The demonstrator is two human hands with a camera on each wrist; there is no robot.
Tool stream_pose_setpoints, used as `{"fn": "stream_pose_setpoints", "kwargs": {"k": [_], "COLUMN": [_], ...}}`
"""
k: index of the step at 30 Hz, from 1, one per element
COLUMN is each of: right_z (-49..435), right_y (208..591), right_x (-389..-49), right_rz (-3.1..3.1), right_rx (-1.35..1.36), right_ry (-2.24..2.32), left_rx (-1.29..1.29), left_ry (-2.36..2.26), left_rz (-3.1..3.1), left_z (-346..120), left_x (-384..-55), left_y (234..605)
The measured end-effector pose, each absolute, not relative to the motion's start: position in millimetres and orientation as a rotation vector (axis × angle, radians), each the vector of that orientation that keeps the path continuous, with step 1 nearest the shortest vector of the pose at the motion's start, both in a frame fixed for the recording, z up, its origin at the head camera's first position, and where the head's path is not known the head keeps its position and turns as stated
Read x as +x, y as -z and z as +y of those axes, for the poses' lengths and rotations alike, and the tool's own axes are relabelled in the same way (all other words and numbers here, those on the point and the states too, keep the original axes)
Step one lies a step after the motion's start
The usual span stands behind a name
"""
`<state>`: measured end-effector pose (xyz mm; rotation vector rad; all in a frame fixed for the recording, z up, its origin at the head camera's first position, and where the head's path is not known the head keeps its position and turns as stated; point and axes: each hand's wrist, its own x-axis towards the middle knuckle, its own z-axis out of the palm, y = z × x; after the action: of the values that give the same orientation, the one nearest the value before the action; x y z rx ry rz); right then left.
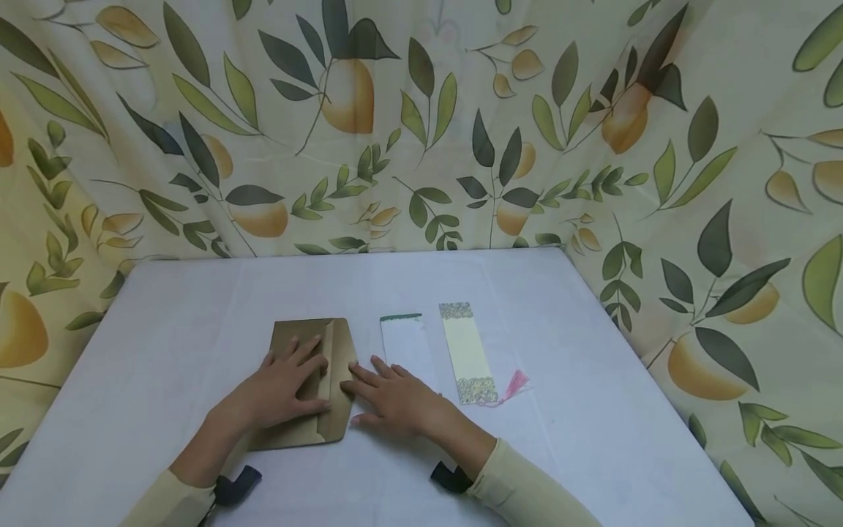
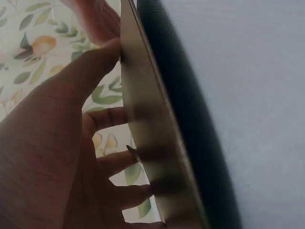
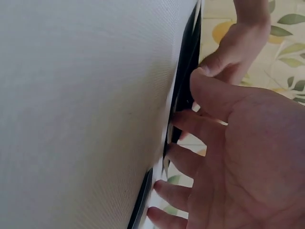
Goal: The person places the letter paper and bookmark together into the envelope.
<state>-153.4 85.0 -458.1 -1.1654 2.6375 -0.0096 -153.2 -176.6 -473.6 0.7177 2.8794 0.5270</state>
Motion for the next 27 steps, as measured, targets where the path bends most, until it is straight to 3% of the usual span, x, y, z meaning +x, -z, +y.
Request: {"fn": "stream_pose_setpoints", "kwargs": {"k": [16, 27], "right_z": [83, 83], "right_y": [455, 455], "right_x": [-154, -155], "right_rz": [2.645, 2.671], "right_rx": [-1.091, -1.029], "right_ry": [-0.034, -0.07], "left_rx": [0.463, 0.521], "left_ry": [-0.44, -0.457], "left_rz": [2.835, 2.943], "left_z": [-160, -152], "left_x": [-135, -137], "left_y": [462, 462]}}
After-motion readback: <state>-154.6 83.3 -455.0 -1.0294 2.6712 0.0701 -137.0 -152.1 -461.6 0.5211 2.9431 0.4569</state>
